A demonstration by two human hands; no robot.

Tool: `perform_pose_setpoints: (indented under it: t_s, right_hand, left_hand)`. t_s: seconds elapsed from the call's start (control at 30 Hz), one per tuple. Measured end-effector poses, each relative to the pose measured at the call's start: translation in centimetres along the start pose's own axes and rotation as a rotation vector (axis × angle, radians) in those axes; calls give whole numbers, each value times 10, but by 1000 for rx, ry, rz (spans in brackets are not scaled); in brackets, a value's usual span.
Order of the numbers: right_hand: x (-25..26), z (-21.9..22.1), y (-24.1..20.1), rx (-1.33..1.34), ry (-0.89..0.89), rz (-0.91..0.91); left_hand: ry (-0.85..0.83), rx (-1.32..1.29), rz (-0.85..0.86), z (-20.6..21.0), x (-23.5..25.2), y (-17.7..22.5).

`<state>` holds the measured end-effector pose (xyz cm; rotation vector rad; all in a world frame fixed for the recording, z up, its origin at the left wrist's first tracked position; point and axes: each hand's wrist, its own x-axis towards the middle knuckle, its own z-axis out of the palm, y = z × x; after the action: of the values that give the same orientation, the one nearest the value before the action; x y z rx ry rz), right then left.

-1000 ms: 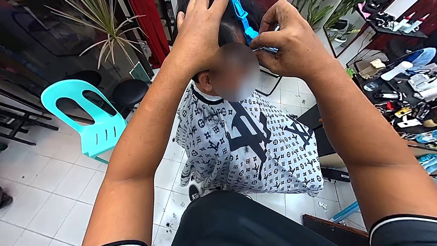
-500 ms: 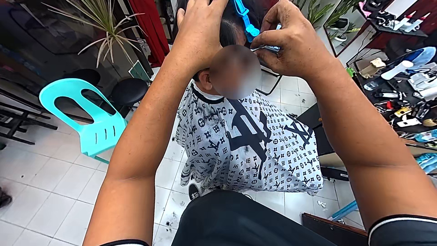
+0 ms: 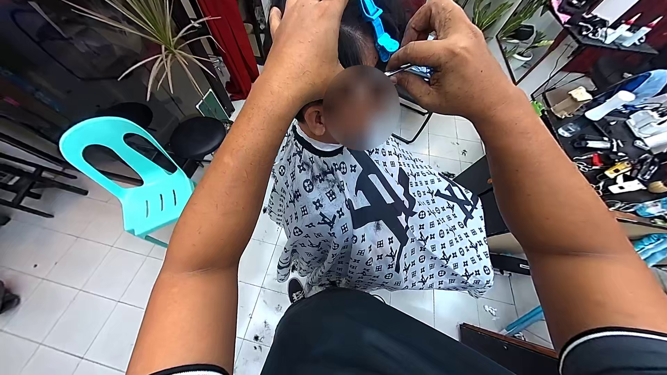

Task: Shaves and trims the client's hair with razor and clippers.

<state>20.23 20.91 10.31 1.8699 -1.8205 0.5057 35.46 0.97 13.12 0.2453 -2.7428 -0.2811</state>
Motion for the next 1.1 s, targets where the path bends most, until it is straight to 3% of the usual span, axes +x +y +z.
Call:
perform_pose_setpoints:
  t_s: [0.2,0.33,1.1]
  right_hand:
    - [-3,0,0,24,-18,-39]
    - [-7,0,-1,30,-23,-50]
    - [-5,6,-1,-18,16,32]
  left_hand:
    - [30,15,-43,3,1,8]
    - [-54,29,-21,-2,0,5]
    - [-31,-9,-43,0,4,5]
